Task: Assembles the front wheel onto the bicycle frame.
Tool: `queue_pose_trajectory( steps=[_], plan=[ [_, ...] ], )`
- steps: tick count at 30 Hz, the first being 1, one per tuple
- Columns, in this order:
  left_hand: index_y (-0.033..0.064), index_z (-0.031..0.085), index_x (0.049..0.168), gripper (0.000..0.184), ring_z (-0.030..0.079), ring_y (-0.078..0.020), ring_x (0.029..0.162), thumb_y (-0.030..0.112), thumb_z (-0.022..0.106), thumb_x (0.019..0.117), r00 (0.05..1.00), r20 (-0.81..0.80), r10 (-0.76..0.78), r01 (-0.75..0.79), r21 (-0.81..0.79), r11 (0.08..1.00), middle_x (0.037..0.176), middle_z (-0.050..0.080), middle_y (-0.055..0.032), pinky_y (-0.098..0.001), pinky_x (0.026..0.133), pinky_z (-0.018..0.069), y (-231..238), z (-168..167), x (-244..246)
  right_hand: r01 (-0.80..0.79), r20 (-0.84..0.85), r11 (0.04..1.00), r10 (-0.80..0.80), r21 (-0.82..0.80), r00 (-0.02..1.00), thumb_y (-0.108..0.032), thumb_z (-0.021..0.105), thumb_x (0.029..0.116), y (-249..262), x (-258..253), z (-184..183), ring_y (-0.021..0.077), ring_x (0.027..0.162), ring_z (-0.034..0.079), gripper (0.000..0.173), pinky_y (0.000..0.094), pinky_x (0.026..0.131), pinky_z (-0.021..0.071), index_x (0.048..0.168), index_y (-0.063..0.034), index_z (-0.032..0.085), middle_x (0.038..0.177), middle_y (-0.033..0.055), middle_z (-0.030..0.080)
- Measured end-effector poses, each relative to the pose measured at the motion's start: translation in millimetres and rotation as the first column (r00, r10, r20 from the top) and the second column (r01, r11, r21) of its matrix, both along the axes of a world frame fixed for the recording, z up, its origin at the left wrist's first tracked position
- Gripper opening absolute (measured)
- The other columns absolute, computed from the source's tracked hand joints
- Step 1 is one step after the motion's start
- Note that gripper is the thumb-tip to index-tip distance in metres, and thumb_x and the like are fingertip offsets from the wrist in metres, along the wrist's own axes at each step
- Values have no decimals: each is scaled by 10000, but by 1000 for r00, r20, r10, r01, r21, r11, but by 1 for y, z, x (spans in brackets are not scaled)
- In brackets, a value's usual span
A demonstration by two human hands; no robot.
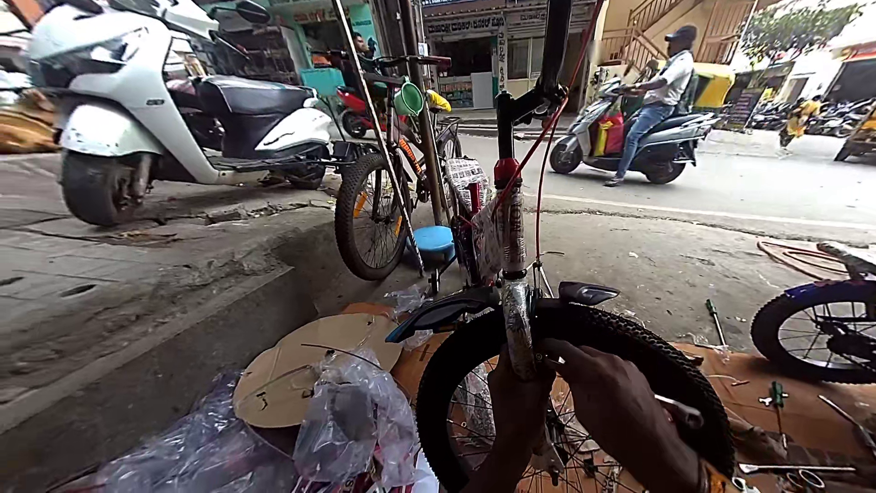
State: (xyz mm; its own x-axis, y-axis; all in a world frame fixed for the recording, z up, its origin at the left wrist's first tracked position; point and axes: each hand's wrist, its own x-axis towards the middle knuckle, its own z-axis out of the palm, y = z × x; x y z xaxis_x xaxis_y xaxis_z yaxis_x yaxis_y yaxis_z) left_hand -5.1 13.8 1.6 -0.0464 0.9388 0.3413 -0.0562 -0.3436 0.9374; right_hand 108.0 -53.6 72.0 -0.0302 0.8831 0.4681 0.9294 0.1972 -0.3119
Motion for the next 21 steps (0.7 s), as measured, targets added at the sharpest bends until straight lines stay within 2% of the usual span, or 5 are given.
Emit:
queue_pose_trajectory(
  steps=[3,6,10,16,21],
  plan=[
    [6,674,1047,317,678,-57,661,108,785,768,998,-35,44,-42,72,997,746,703,6,-260,620,585,1,2,2,72,-291,993,-41,95,956,-113,475,981,-8,-16,-30,229,706,686,403,473,621,578,1298,-179,715,902,65,718],
    [-11,658,1082,362,682,-57,672,119,789,770,999,-32,28,-26,65,998,759,705,0,-254,631,590,-1,2,3,-53,-356,998,38,-32,934,-109,458,1010,-9,0,-17,200,786,689,397,444,734,588,1309,-189,707,960,54,726],
    [-7,651,1120,475,663,-70,724,213,849,749,992,-73,99,-95,61,994,862,692,-30,-246,665,576,-3,3,4,-101,21,990,104,-101,994,-79,510,967,-7,18,25,255,772,694,400,491,649,562,1219,-287,741,885,57,702],
    [9,351,1498,872,664,-85,920,136,780,750,994,9,107,-107,107,989,1177,637,-113,-239,769,574,-12,9,8,-104,351,919,248,-380,903,-21,538,959,13,6,71,265,1042,649,363,512,954,463,1179,-225,742,1047,64,705],
    [67,232,1578,1010,686,-104,864,153,773,729,980,-136,145,-126,134,983,1112,670,-107,-286,749,591,-6,14,5,-46,421,883,268,-467,867,-29,565,943,19,-1,82,297,962,674,268,503,847,517,1139,-137,712,1004,107,695]
  ],
)
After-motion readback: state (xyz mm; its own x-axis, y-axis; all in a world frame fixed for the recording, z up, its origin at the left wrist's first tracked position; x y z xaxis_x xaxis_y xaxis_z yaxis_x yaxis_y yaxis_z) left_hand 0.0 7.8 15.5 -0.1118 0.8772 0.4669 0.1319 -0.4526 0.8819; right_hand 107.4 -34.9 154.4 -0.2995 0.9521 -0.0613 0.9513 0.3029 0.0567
